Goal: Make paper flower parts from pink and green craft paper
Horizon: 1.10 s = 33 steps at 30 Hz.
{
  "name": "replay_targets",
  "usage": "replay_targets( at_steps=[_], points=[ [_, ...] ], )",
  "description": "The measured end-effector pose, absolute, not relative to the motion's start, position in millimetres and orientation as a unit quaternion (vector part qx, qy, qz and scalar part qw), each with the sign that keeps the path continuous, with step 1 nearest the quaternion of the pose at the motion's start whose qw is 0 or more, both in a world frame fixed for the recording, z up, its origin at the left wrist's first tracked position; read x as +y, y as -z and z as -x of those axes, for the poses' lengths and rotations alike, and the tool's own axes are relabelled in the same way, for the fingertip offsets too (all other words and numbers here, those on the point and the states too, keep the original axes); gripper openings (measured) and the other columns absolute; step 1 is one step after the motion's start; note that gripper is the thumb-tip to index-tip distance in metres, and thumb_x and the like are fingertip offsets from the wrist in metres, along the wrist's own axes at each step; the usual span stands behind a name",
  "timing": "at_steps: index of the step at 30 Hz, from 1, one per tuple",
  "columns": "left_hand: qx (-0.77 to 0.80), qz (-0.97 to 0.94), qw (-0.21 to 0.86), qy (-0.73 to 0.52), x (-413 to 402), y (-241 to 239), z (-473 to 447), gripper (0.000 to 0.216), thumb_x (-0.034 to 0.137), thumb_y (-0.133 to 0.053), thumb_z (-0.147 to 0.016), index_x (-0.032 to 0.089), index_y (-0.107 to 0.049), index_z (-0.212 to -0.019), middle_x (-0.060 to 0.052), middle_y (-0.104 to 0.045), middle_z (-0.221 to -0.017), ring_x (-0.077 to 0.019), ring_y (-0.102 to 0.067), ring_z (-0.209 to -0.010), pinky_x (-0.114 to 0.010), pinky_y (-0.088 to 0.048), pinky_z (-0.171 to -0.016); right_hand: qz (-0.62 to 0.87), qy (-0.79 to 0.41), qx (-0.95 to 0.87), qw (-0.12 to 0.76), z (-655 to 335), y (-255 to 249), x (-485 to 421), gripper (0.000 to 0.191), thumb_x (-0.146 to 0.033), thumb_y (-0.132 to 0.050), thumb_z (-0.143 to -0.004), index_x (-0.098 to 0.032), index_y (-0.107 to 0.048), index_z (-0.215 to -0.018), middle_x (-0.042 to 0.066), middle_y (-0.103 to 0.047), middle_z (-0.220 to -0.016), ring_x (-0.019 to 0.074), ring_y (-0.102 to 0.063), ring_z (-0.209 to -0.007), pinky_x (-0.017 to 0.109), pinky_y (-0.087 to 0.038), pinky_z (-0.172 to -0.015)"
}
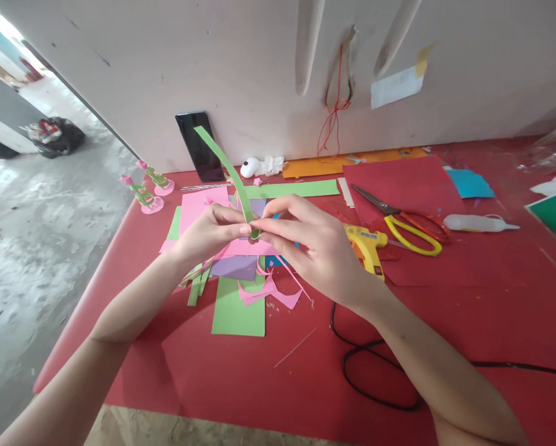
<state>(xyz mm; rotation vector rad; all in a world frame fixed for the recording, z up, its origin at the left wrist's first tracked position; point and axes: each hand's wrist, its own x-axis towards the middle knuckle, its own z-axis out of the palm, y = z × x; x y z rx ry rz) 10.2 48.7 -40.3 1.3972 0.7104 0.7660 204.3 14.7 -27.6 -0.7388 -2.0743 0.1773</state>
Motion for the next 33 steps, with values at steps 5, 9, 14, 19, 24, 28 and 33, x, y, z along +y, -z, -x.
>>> replay_targets(
  at_steps=[5, 9, 14, 19, 24, 28, 33],
  points=[
    [0.296, -0.59, 0.673, -0.333, 46.6, 39.1, -11.5, 0.028, 0.044, -0.076, -0.071, 0.016, -0.072, -0.07, 0.001, -0.069, -0.069, -0.0055, -0.061, -0.066, -0.019, -0.05, -0.07, 0.311, -0.063, -0.831, 0.457, -203.1, 27.2, 12.4, 0.016, -0.011, -0.056, -0.086, -0.021, -0.063, -0.097, 0.003, -0.063, -0.092, 0.0088, -0.061, -0.077, 0.023, -0.053, -0.061],
    [0.286, -0.571, 0.683, -0.355, 41.2, 37.5, -14.6, 0.028, 0.044, -0.075, -0.073, 0.016, -0.071, -0.072, 0.001, -0.07, -0.071, -0.0063, -0.063, -0.07, -0.019, -0.05, -0.072, 0.313, -0.049, -0.811, 0.492, -201.8, 27.0, 10.9, 0.016, -0.015, -0.066, -0.081, -0.021, -0.062, -0.095, 0.003, -0.061, -0.09, 0.0077, -0.058, -0.069, 0.024, -0.053, -0.058],
    [0.282, -0.553, 0.69, -0.373, 33.5, 38.3, -19.1, 0.028, 0.045, -0.072, -0.076, 0.017, -0.071, -0.071, 0.001, -0.07, -0.075, -0.0084, -0.064, -0.079, -0.023, -0.049, -0.081, 0.311, 0.054, -0.795, 0.517, -196.8, 30.8, 7.3, 0.025, -0.012, -0.071, -0.075, -0.022, -0.061, -0.095, 0.005, -0.064, -0.085, 0.0134, -0.062, -0.071, 0.028, -0.053, -0.055],
    [0.28, -0.547, 0.696, -0.371, 29.9, 38.1, -20.9, 0.026, 0.044, -0.072, -0.075, 0.019, -0.072, -0.072, 0.003, -0.068, -0.073, -0.0069, -0.062, -0.076, -0.021, -0.048, -0.08, 0.322, 0.148, -0.782, 0.512, -194.1, 33.4, 2.1, 0.03, -0.008, -0.071, -0.073, -0.021, -0.06, -0.097, 0.006, -0.066, -0.085, 0.0153, -0.063, -0.067, 0.031, -0.053, -0.054],
    [0.285, -0.546, 0.699, -0.364, 28.6, 36.1, -20.0, 0.026, 0.044, -0.073, -0.075, 0.018, -0.072, -0.071, 0.001, -0.069, -0.076, -0.0089, -0.062, -0.082, -0.021, -0.046, -0.078, 0.306, 0.153, -0.79, 0.509, -196.4, 34.3, 3.3, 0.034, -0.005, -0.069, -0.074, -0.021, -0.06, -0.102, 0.006, -0.067, -0.086, 0.0139, -0.063, -0.066, 0.029, -0.054, -0.054],
    [0.311, -0.553, 0.695, -0.338, 28.8, 34.2, -18.3, 0.031, 0.048, -0.077, -0.068, 0.017, -0.072, -0.07, 0.0, -0.069, -0.074, -0.009, -0.061, -0.076, -0.022, -0.046, -0.073, 0.287, 0.125, -0.809, 0.497, -199.7, 33.2, 6.0, 0.03, -0.005, -0.066, -0.076, -0.018, -0.061, -0.103, 0.007, -0.066, -0.088, 0.0131, -0.063, -0.07, 0.029, -0.056, -0.058],
    [0.31, -0.559, 0.698, -0.323, 29.8, 30.9, -15.2, 0.027, 0.045, -0.08, -0.065, 0.018, -0.074, -0.071, 0.0, -0.071, -0.074, -0.0077, -0.06, -0.071, -0.022, -0.047, -0.071, 0.262, 0.097, -0.834, 0.475, -203.2, 28.2, 6.5, 0.025, -0.005, -0.062, -0.079, -0.016, -0.061, -0.101, 0.008, -0.066, -0.089, 0.0127, -0.064, -0.076, 0.026, -0.056, -0.062]
  ],
)
